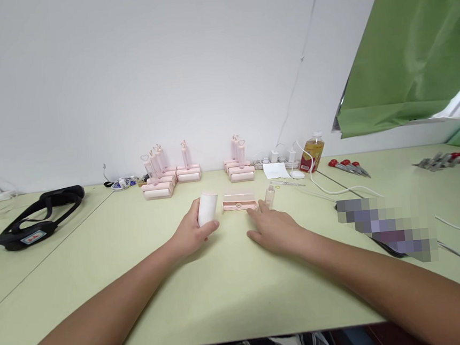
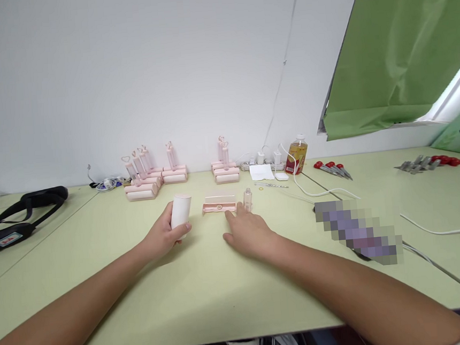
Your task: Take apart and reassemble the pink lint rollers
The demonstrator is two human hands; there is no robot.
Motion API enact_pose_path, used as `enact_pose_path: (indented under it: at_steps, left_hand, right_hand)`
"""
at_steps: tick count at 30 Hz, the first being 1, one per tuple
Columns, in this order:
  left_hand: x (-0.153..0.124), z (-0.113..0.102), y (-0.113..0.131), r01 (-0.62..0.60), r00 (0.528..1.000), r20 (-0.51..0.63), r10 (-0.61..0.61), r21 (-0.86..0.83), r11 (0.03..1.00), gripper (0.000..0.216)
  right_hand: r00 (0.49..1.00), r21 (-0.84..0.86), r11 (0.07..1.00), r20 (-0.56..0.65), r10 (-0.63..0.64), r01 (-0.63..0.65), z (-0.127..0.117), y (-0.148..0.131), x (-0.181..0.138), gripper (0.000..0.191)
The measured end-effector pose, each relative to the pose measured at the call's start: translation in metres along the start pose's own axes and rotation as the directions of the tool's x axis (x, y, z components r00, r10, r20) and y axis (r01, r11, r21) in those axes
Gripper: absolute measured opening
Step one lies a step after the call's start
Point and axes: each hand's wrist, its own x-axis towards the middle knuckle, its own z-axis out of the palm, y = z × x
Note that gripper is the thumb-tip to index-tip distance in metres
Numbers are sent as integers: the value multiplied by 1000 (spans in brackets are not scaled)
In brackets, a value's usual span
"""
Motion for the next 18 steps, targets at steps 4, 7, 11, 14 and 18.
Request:
enact_pose_path:
  at_steps: [4,7,11,14,18]
  left_hand:
    - [0,1,-3,-10,1000,-8,10,-14,1000,51]
    - [1,1,-4,-29,999,-16,28,-38,999,54]
    - [4,-1,-6,-34,999,-42,31,-79,996,56]
    - [8,-2,-8,-36,995,-96,26,-108,993,48]
    - [12,-2,-8,19,992,-115,-46,-221,975,36]
  right_hand:
    - [999,11,1000,33,12,-13,1,5,7,51]
    - [999,26,999,37,21,-22,3,8,14,47]
    - [1000,24,1000,-4,5,-5,2,9,15,40]
    - [997,26,998,-59,-59,61,1,4,9,31]
    - [966,88,966,-121,-230,241,0,-7,-1,19]
